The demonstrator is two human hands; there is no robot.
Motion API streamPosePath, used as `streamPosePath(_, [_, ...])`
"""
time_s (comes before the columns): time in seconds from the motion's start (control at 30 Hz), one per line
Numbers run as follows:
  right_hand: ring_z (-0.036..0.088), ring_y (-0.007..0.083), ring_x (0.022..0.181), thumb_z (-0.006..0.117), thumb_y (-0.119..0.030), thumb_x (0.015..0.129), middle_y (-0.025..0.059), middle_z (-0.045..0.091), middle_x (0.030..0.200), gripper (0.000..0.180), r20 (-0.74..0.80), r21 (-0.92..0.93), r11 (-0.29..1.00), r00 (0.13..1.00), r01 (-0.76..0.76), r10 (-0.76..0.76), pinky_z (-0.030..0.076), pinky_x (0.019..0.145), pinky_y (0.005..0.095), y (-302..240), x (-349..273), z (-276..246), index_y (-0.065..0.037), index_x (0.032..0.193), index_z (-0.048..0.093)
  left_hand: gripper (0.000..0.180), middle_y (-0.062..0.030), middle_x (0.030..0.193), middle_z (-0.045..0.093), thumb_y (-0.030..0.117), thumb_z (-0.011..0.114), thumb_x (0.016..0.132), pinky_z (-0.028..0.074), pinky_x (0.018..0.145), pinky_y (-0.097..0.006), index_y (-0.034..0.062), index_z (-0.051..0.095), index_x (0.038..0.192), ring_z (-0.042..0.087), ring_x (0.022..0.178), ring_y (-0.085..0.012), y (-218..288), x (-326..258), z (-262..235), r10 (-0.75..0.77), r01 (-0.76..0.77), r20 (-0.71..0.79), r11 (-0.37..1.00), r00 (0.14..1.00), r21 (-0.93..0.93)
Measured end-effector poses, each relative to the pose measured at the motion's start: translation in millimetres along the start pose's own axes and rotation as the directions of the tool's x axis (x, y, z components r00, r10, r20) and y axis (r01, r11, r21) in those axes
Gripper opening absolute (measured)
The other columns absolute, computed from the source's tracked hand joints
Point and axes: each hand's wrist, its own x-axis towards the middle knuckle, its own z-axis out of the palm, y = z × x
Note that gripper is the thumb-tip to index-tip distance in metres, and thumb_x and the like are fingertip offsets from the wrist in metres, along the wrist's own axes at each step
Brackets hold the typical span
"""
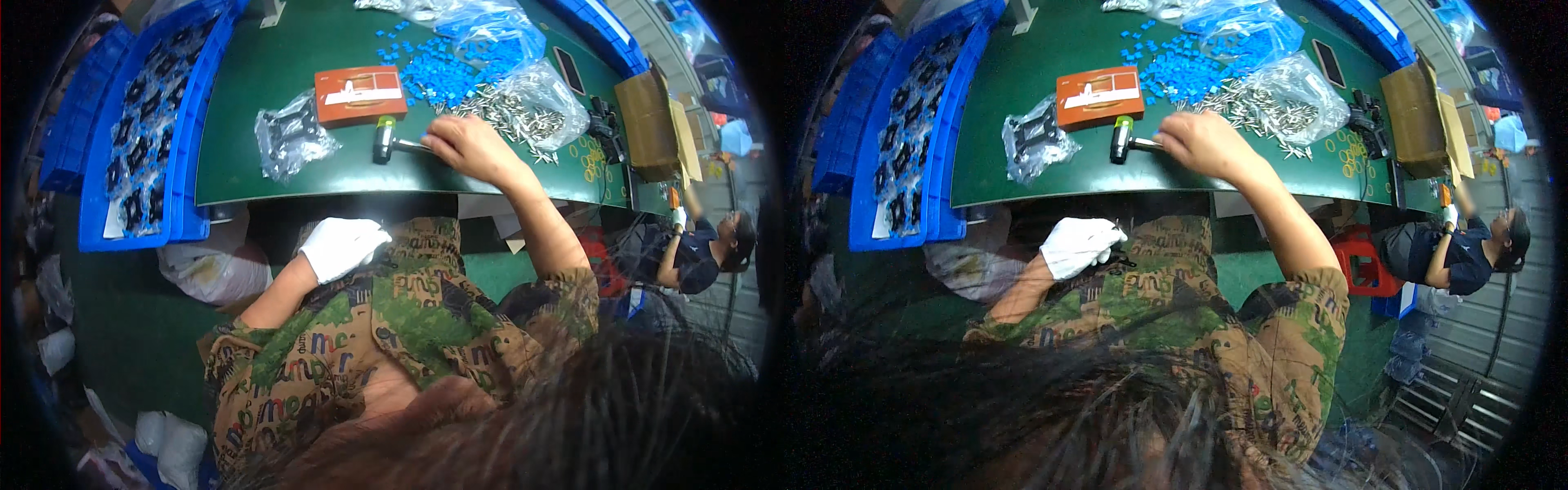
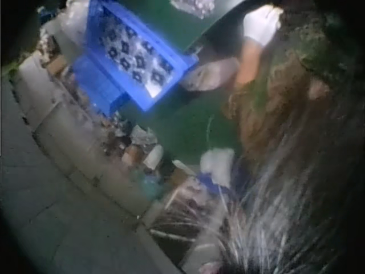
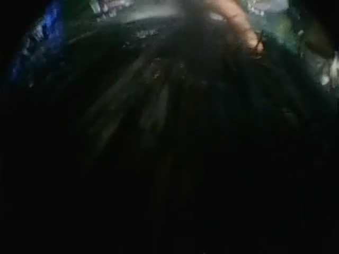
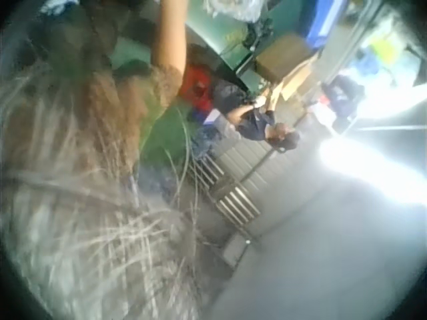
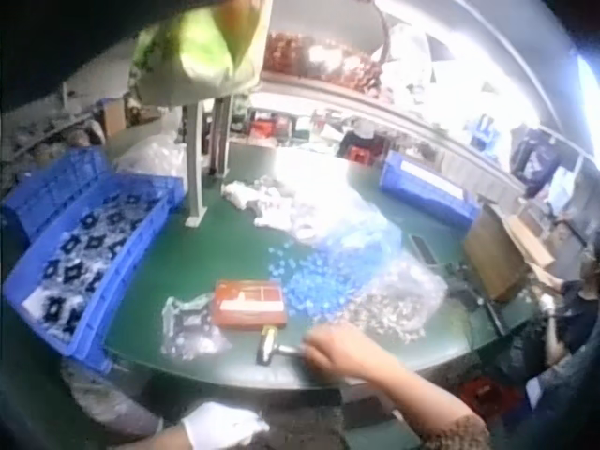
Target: The person assembles small black plastic components with blue caps and metal pins at a green workbench. They repeatedly pick parts from a blue crate, insert pins, attach caps, and place finished units into a clear plastic bag. A hammer and small red fixture are used intermittently during the process.
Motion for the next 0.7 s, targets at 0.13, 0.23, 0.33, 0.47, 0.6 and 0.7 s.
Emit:
streamPosePath(0.13, [0.063,0.0392,0.089,0.06,-0.026,0.101,0.0157,0.066,0.096,0.023,0.145,0.349,0.936,0.984,0.045,-0.101,0.051,0.082,0.0467,-59.8,-45.7,32.3,-0.004,0.105,0.066,0.032,-0.007,0.072,0.066,0.036,0.053,0.104,0.053,0.065,-0.037,0.0101,0.071,0.098,0.064,0.065,-0.0262,-5.1,-10.4,8.3,-0.084,0.087,0.037,0.994,0.996,-0.067])
streamPosePath(0.23, [0.064,0.038,0.094,0.056,-0.024,0.103,0.0159,0.065,0.098,0.024,0.198,0.461,0.887,0.975,0.0,-0.103,0.051,0.084,0.0468,-74.7,-62.6,47.7,-0.003,0.108,0.065,0.031,-0.0065,0.076,0.068,0.035,0.052,0.104,0.053,0.066,-0.037,0.011,0.072,0.1,0.066,0.068,-0.026,-6.8,-9.7,10.4,-0.086,0.087,0.097,0.996,0.992,-0.007])
streamPosePath(0.33, [0.065,0.0387,0.096,0.056,-0.023,0.103,0.0174,0.066,0.099,0.025,0.202,0.474,0.88,0.976,-0.027,-0.078,0.052,0.084,0.048,-76.9,-68.7,59.3,-0.001,0.108,0.065,0.029,-0.0068,0.081,0.069,0.033,0.053,0.103,0.054,0.067,-0.037,0.0117,0.072,0.102,0.067,0.073,-0.026,-3.9,-10.1,11.3,-0.061,0.056,0.106,0.997,0.993,0.049])
streamPosePath(0.47, [0.065,0.0418,0.096,0.053,-0.028,0.104,0.0196,0.067,0.098,0.029,0.2,0.509,0.859,0.978,-0.053,-0.058,0.051,0.086,0.0515,-78.9,-70.9,64.5,-0.001,0.103,0.063,0.025,-0.0087,0.087,0.07,0.03,0.055,0.101,0.055,0.069,-0.039,0.0123,0.072,0.106,0.069,0.077,-0.0286,-4.8,-9.8,15.3,0.031,-0.051,0.106,0.98,0.994,0.195])
streamPosePath(0.6, [0.065,0.0391,0.098,0.056,-0.023,0.103,0.0184,0.067,0.1,0.024,0.199,0.486,0.873,0.978,-0.049,-0.056,0.053,0.085,0.0475,-75.4,-72.4,71.1,0.0,0.106,0.064,0.023,-0.0105,0.09,0.071,0.029,0.059,0.099,0.056,0.069,-0.041,0.012,0.072,0.106,0.068,0.078,-0.0321,-7.6,-12.2,18.9,0.119,-0.124,0.038,0.972,0.992,0.201])
streamPosePath(0.7, [0.065,0.0389,0.098,0.056,-0.023,0.103,0.0181,0.067,0.1,0.024,0.196,0.5,0.865,0.979,-0.045,-0.063,0.053,0.085,0.0475,-73.6,-73.9,73.8,0.0,0.105,0.064,0.021,-0.011,0.09,0.07,0.029,0.06,0.098,0.055,0.068,-0.042,0.0118,0.072,0.104,0.068,0.077,-0.0332,-10.4,-13.4,22.4,0.102,-0.102,0.007,0.979,0.995,0.174])
